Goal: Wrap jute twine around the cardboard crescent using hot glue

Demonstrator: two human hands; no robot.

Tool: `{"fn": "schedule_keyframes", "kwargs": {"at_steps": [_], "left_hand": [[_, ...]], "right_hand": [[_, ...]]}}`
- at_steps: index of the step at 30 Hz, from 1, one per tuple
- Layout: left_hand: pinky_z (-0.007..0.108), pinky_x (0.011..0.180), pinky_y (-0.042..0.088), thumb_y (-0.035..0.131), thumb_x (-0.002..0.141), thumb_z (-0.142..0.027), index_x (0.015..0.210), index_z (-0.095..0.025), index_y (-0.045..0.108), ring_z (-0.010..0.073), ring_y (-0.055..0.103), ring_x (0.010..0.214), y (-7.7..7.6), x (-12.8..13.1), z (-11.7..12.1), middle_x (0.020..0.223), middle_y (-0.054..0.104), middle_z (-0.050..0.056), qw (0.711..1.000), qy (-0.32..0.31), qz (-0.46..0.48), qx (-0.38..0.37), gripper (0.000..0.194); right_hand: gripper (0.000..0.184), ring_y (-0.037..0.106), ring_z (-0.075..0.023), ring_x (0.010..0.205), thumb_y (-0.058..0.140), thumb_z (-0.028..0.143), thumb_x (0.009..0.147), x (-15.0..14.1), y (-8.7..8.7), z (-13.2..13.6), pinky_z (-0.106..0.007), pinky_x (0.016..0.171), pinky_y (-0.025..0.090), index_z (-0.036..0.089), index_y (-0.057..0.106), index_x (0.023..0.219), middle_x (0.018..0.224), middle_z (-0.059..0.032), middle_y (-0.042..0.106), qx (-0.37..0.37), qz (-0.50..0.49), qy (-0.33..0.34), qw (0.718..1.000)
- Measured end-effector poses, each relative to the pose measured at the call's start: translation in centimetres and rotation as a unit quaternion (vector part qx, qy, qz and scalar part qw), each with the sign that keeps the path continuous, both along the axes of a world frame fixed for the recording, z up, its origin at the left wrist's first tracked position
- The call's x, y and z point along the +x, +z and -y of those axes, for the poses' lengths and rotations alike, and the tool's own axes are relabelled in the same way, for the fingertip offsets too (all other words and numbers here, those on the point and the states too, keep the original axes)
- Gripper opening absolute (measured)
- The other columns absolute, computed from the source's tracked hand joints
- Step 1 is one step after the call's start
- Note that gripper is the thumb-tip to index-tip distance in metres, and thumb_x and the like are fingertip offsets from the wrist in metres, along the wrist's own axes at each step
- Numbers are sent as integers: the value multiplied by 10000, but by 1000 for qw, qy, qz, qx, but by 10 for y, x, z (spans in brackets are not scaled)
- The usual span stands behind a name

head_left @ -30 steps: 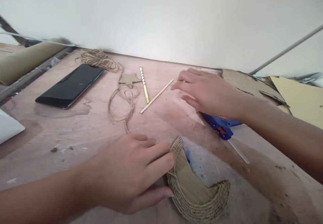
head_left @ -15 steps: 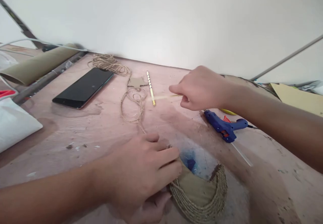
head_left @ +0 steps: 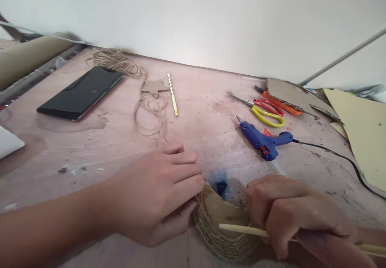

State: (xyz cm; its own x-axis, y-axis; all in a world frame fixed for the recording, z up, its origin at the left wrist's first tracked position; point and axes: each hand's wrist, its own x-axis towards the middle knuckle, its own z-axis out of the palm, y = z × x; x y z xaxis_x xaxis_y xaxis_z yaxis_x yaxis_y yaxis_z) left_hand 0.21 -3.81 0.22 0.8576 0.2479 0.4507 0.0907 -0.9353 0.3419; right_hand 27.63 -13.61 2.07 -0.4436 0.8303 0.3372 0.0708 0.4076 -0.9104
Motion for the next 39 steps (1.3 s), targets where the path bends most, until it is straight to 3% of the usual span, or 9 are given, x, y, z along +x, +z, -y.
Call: {"fn": "schedule_keyframes", "kwargs": {"at_steps": [3, 7, 16, 25, 34, 39], "left_hand": [[427, 785, 381, 589, 1008, -146, 1002, -205, 633, 247, 543, 797, -4, -2, -1, 843, 657, 23, 1000, -3, 4, -10, 73], [426, 816, 382, 549, 1107, -174, 1059, -213, 625, 247, 554, 817, -5, -4, -3, 865, 674, 9, 1000, -7, 4, -22, 98], [400, 819, 370, 482, 1203, -207, 1020, -232, 584, 241, 561, 839, -3, -2, -3, 860, 686, -4, 999, 15, -25, -32, 211], [406, 780, 342, 477, 1193, -188, 999, -236, 547, 248, 525, 844, -5, 0, -3, 858, 645, 2, 999, 14, -31, -36, 212], [405, 775, 358, 484, 1195, -215, 994, -242, 540, 239, 544, 837, -6, -1, -4, 849, 647, 0, 999, 15, -34, -35, 211], [399, 786, 374, 480, 1203, -232, 1002, -245, 541, 234, 561, 839, -8, -1, -5, 853, 663, 5, 999, 19, -35, -30, 211]], "right_hand": [[537, 719, -160, 661, 457, 516, 1244, 0, -7, -7, -288, 673, 564, 197, 756, 931, 812, -41, 768, -16, -26, -21, 999], [450, 718, -169, 650, 514, 450, 1196, 0, -6, -16, -279, 631, 561, 192, 765, 927, 828, -79, 801, -26, 0, 59, 998], [435, 664, -198, 609, 518, 399, 1169, -12, -11, 1, -337, 616, 509, 216, 708, 823, 689, -62, 706, -107, -23, -70, 992], [429, 691, -188, 639, 492, 348, 1167, -10, -13, 0, -308, 618, 514, 190, 742, 856, 719, -78, 727, -122, -28, -42, 991], [269, 604, -146, 591, 547, 181, 1039, -9, -10, -10, -278, 572, 482, 194, 703, 821, 712, -36, 668, -113, -20, 12, 993], [338, 657, -178, 618, 517, 222, 1091, -7, -9, -8, -311, 594, 514, 199, 744, 842, 718, -58, 711, -123, -14, -10, 992]]}}
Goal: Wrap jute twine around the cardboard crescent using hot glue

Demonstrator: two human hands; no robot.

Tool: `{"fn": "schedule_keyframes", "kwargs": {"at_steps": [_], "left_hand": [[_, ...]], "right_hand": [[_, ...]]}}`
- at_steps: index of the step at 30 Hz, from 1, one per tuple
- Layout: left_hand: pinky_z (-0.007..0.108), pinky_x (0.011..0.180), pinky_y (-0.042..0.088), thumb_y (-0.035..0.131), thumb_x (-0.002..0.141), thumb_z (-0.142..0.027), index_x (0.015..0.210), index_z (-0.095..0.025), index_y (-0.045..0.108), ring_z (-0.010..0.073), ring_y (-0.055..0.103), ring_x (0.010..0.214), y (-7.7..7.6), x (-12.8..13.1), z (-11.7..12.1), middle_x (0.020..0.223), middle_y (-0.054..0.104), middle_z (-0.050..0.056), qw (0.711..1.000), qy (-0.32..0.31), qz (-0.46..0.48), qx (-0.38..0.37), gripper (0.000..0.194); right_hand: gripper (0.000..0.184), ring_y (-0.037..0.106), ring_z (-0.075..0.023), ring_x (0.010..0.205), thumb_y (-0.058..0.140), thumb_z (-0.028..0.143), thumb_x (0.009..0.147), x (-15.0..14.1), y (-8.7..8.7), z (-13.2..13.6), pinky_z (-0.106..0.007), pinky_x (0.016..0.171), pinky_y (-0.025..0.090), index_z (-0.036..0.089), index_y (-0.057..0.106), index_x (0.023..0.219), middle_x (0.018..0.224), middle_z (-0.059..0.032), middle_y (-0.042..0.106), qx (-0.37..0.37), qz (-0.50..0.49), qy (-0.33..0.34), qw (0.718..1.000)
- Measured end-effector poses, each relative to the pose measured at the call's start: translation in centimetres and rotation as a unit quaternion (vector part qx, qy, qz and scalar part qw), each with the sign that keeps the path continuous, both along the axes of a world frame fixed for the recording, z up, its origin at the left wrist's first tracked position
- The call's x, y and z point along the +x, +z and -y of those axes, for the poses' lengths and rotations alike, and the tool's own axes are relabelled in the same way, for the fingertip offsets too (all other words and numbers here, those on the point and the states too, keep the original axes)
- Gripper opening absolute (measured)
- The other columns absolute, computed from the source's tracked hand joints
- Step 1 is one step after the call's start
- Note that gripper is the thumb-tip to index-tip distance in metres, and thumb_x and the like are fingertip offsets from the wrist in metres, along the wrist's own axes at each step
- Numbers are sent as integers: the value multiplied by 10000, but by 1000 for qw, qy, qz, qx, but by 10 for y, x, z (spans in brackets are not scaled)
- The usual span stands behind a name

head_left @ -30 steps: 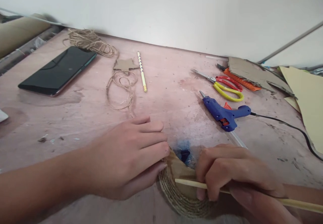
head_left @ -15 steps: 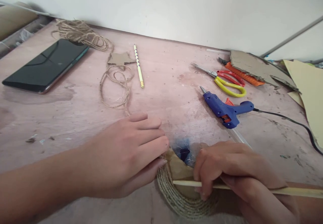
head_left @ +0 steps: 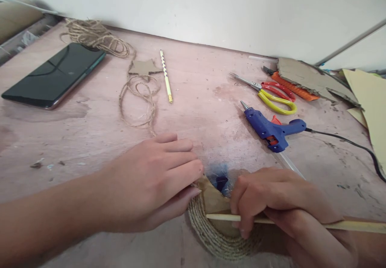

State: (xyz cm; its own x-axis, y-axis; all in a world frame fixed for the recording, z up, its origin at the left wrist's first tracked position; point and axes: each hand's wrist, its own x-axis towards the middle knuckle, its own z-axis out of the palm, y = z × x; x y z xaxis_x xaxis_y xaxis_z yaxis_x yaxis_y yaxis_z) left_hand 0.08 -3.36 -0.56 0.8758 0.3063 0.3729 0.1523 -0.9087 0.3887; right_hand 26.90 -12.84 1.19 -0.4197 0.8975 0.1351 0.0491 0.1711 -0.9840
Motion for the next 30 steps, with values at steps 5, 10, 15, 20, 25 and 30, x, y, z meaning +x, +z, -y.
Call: {"fn": "schedule_keyframes", "kwargs": {"at_steps": [5, 10, 15, 20, 25, 30], "left_hand": [[393, 791, 392, 477, 1207, -247, 1003, -245, 542, 221, 566, 821, -1, 1, -1, 852, 660, -3, 1000, 4, 6, 8, 214], [386, 778, 377, 479, 1223, -259, 1001, -246, 526, 212, 577, 825, -3, 2, -2, 858, 651, -11, 1000, 6, 6, 7, 228], [377, 776, 387, 445, 1257, -285, 1015, -245, 544, 204, 586, 799, -2, 2, -2, 857, 685, -10, 1000, 18, 11, 19, 265], [357, 743, 385, 477, 1256, -265, 997, -227, 601, 197, 599, 799, 6, 3, -4, 856, 701, -3, 1000, 10, -9, 17, 290], [359, 752, 387, 486, 1252, -259, 982, -214, 622, 201, 590, 799, 7, 4, -3, 845, 688, -3, 1000, 13, -6, 20, 305], [365, 757, 385, 487, 1250, -252, 976, -208, 626, 202, 580, 801, 7, 4, -1, 843, 675, -4, 1000, 14, -5, 20, 310]], "right_hand": [[364, 693, -192, 660, 507, 221, 1108, 1, 0, 0, -321, 619, 535, 184, 779, 868, 752, -83, 750, 9, -1, -11, 1000], [348, 655, -169, 649, 477, 192, 1086, 1, 1, -2, -301, 607, 517, 191, 756, 878, 762, -67, 717, 27, 9, 14, 999], [252, 622, -151, 613, 533, 130, 1008, 0, 3, -4, -286, 570, 503, 207, 706, 842, 768, -42, 690, 48, 28, 23, 998], [300, 663, -165, 636, 524, 165, 1054, -1, 2, -2, -296, 590, 526, 200, 754, 864, 764, -58, 735, 30, 19, 2, 999], [352, 677, -177, 656, 505, 196, 1104, 0, 0, 0, -309, 604, 525, 195, 780, 883, 778, -78, 753, 21, 15, -12, 1000], [288, 642, -147, 644, 501, 125, 1028, -1, 3, -4, -274, 599, 495, 198, 728, 866, 772, -49, 714, 43, 32, 13, 998]]}}
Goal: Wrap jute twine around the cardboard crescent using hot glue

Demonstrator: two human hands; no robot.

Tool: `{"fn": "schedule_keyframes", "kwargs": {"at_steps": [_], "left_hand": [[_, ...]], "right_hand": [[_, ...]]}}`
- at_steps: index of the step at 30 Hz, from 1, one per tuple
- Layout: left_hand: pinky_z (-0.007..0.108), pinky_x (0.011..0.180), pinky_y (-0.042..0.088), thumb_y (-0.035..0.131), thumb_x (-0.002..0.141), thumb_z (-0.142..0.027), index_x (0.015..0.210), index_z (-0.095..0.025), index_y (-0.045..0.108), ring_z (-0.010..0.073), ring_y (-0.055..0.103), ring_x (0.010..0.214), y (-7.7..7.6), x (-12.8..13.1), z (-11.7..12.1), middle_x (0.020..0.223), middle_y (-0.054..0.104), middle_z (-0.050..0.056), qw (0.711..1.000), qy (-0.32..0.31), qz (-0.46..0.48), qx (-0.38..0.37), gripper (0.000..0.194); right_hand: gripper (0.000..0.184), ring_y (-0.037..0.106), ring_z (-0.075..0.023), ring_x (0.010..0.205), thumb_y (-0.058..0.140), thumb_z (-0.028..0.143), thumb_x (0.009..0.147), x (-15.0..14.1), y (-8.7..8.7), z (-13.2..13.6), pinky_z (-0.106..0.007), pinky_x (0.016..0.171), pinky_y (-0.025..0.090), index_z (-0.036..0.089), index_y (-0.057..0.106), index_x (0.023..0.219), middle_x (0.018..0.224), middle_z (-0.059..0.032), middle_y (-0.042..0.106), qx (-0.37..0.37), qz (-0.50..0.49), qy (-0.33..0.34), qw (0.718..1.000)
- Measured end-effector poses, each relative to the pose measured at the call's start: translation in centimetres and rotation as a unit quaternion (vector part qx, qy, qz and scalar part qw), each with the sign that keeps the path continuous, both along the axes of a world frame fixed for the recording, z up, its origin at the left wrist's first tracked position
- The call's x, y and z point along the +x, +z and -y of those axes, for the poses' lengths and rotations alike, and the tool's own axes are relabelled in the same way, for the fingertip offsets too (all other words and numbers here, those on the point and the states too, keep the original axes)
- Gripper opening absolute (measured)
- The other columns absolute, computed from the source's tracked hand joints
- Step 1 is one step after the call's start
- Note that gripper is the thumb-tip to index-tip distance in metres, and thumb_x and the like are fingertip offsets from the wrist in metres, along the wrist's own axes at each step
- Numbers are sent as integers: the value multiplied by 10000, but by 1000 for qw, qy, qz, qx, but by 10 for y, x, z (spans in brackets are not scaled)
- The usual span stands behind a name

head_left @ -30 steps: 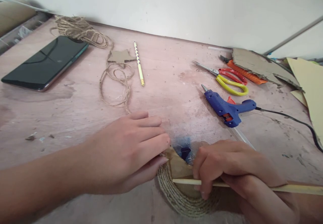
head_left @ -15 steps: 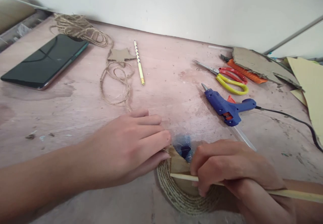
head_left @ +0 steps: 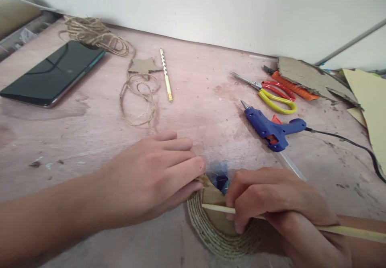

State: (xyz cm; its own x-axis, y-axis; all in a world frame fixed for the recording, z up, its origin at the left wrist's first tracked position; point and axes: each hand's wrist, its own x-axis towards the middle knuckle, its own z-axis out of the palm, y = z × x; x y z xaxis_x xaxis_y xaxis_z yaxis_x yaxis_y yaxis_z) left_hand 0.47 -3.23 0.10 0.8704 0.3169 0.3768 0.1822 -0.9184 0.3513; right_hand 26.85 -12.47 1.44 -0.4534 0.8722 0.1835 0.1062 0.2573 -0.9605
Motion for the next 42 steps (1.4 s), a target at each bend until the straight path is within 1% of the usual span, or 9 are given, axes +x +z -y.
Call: {"fn": "schedule_keyframes", "kwargs": {"at_steps": [4, 11, 16, 19, 23, 29, 32, 36, 42], "left_hand": [[360, 773, 398, 480, 1252, -252, 972, -213, 627, 206, 584, 815, 0, -1, -1, 851, 682, -1, 1000, 0, 6, 0, 319], [347, 763, 394, 512, 1239, -246, 987, -207, 646, 204, 595, 808, -1, 0, -2, 862, 689, 3, 1000, -1, 5, -8, 287], [349, 770, 389, 520, 1231, -233, 973, -203, 644, 206, 580, 805, 1, -1, -1, 851, 670, 2, 1000, -4, 3, -14, 288], [355, 771, 381, 511, 1237, -239, 964, -203, 639, 204, 573, 799, 1, 0, -1, 845, 664, -2, 1000, -3, 1, -11, 303], [359, 770, 379, 510, 1239, -240, 960, -200, 641, 199, 573, 794, 1, 2, -2, 849, 665, -3, 1000, -2, -5, -9, 311], [349, 772, 394, 521, 1230, -231, 981, -199, 657, 205, 590, 811, 1, 1, -1, 865, 684, 7, 1000, -1, 3, -20, 285], [347, 760, 394, 529, 1220, -205, 968, -202, 661, 204, 593, 799, 2, 0, -1, 850, 681, 5, 1000, -2, 3, -23, 285], [342, 740, 403, 527, 1216, -185, 973, -193, 669, 201, 584, 794, 1, 0, -1, 835, 665, 1, 1000, -8, 4, -19, 281], [348, 722, 402, 517, 1220, -179, 978, -190, 677, 200, 580, 790, 1, 1, -2, 828, 664, -3, 1000, -14, 3, -19, 290]], "right_hand": [[252, 601, -126, 618, 509, 105, 992, -1, 0, 0, -256, 570, 461, 198, 688, 841, 773, -37, 689, 16, -5, 4, 1000], [383, 728, -154, 727, 435, 134, 1091, 3, -4, 4, -255, 673, 564, 170, 771, 910, 796, -81, 786, -24, -23, -25, 999], [412, 684, -138, 682, 420, 167, 1113, 1, -3, 4, -248, 635, 532, 161, 760, 880, 802, -85, 771, -21, -16, -20, 999], [354, 662, -154, 664, 482, 203, 1107, -1, -3, 1, -275, 614, 537, 186, 762, 890, 814, -75, 746, -5, -16, -14, 1000], [193, 696, -218, 727, 661, 304, 1057, -3, -3, -3, -326, 620, 592, 215, 785, 939, 829, -76, 725, 28, -1, 2, 1000], [159, 716, -236, 765, 711, 333, 1034, -3, -2, -6, -342, 637, 622, 222, 795, 956, 841, -80, 731, 42, 9, -10, 999], [196, 710, -222, 736, 641, 275, 1072, -1, -2, -3, -332, 622, 606, 217, 798, 971, 819, -75, 737, 26, 2, -19, 999], [398, 682, -153, 692, 416, 140, 1114, -1, -2, 0, -269, 614, 536, 186, 763, 926, 814, -73, 754, -5, -3, -27, 1000], [407, 629, -120, 664, 403, 131, 1103, -1, -1, 0, -248, 594, 476, 174, 730, 863, 812, -62, 724, -10, 4, -28, 1000]]}}
